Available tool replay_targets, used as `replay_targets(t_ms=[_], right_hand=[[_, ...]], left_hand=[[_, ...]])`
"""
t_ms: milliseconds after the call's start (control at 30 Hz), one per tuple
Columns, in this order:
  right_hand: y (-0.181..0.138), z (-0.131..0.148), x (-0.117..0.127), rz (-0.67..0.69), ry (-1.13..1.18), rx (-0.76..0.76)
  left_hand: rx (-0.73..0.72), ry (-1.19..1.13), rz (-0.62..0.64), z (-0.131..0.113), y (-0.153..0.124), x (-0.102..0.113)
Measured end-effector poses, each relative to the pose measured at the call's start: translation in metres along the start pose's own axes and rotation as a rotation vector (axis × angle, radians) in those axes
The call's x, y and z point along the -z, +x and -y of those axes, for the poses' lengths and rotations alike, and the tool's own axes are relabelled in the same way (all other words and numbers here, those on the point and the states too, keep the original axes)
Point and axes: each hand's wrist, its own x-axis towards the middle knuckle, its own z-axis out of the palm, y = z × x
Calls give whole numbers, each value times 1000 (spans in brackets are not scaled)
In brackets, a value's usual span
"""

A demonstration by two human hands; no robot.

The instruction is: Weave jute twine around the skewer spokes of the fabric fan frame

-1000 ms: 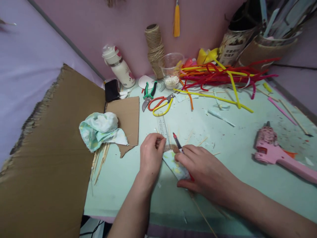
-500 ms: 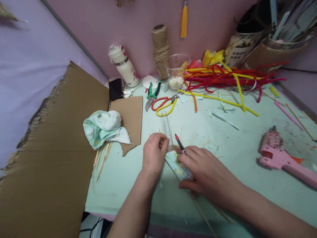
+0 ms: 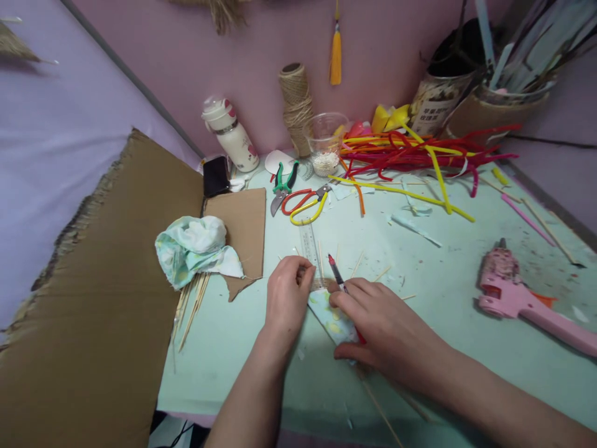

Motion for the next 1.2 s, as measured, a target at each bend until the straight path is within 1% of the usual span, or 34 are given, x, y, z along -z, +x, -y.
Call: replay_targets(t_ms=[333,700,900,1200], right_hand=[[-1,-1,-1,-18,28,-6],[1,1,5,9,49,-22],[2,2,5,-14,34,-22],[2,1,3,27,56,-31]], left_hand=[[-7,-14,-3,2,1,-1],[-1,-10,10,2,2,-1],[-16,-18,4,4,3,-2],[0,3,4,4,3,-2]])
